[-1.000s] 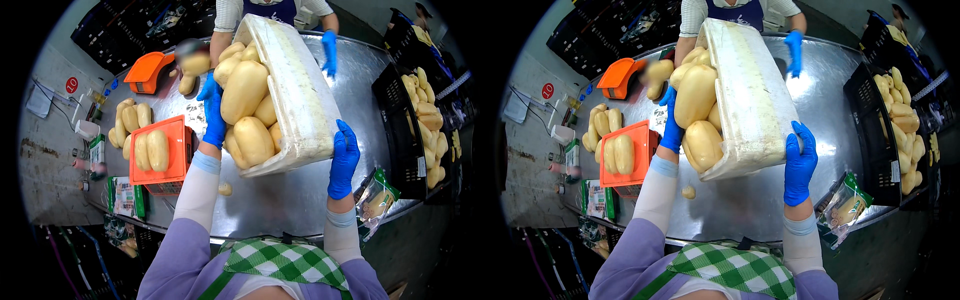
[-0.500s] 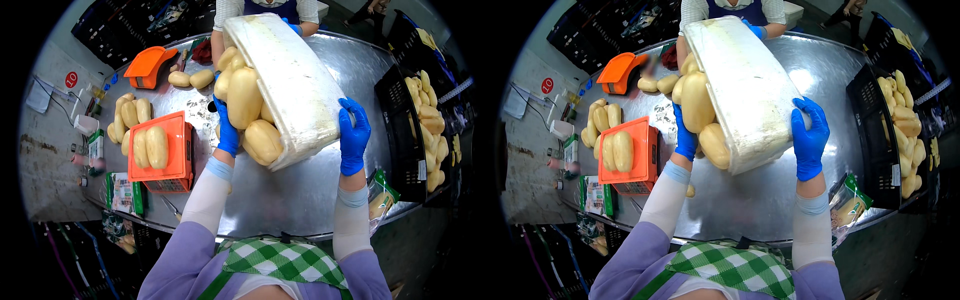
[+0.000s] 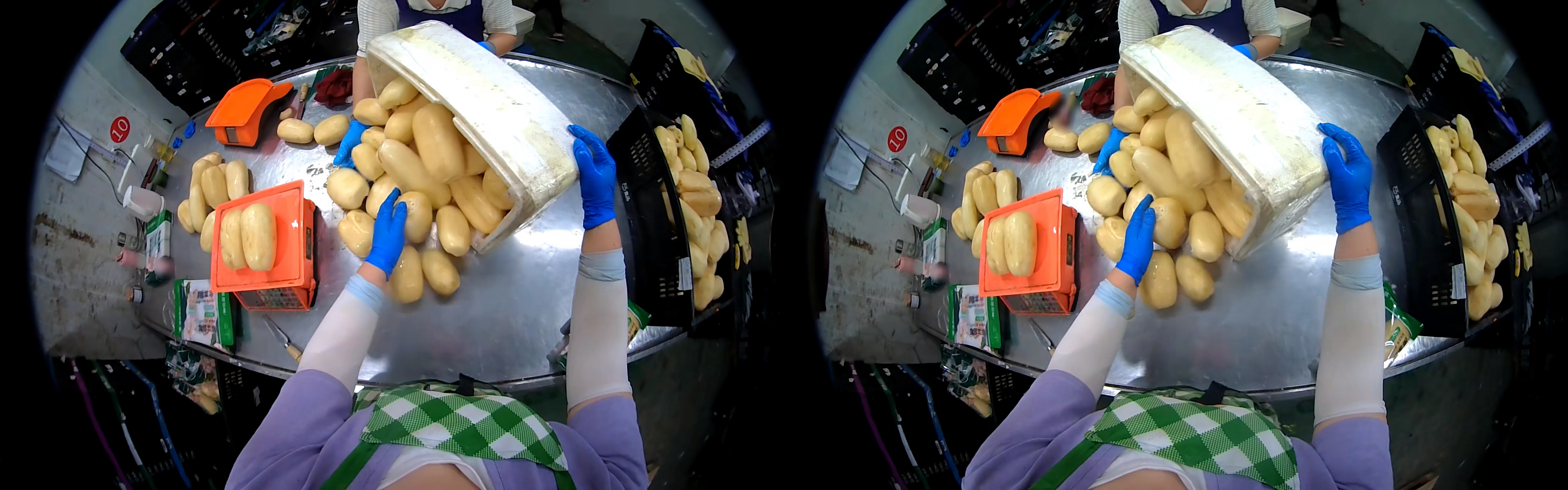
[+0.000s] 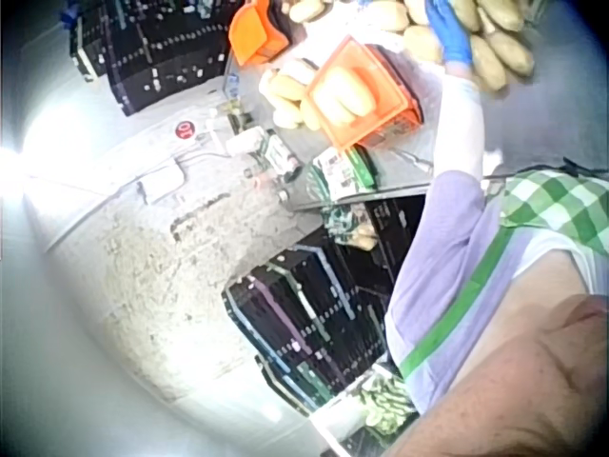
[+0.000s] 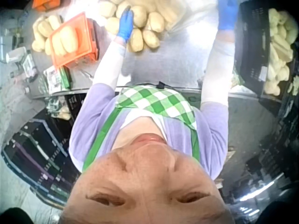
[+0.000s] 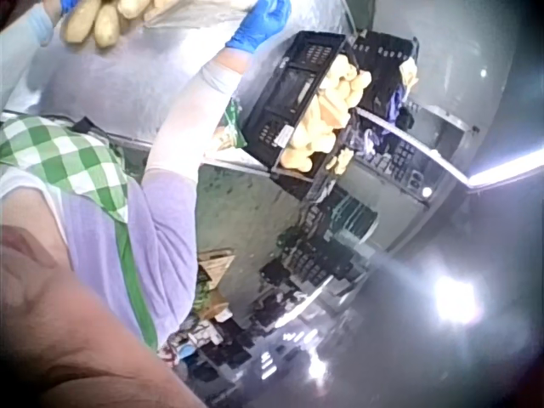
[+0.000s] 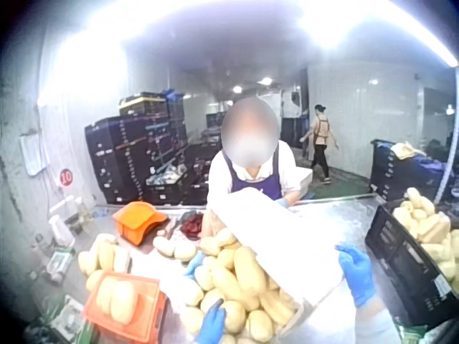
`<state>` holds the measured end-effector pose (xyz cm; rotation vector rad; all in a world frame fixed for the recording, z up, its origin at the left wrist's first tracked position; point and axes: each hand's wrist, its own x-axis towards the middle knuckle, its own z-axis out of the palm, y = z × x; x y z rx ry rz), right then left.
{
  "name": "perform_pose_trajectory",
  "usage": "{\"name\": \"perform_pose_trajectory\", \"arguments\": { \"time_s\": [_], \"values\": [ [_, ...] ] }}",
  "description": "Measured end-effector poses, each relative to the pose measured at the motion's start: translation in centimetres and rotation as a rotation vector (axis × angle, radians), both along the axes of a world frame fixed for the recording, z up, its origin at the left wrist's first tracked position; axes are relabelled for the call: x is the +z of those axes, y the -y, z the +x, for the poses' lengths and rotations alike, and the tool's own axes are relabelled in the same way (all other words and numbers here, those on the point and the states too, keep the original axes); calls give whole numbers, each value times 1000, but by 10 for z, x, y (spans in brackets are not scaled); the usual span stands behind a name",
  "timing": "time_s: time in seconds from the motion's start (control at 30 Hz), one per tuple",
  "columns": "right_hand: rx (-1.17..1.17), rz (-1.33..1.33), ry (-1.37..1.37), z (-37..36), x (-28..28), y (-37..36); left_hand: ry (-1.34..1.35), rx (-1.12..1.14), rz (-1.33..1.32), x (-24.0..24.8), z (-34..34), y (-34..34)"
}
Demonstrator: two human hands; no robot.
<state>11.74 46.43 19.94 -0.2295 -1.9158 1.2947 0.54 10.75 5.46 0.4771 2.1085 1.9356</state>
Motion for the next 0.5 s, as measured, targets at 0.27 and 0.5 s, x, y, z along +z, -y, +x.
{"name": "perform_pose_trajectory", "arguments": {
  "time_s": [0.27, 0.5],
  "values": [
    [-328, 293, 46, 82, -42, 75, -223, 7, -141, -29, 4, 38],
    [-432, 551, 642, 294, -105, 161, -109, -83, -235, 1, 53, 81]
  ]
}}
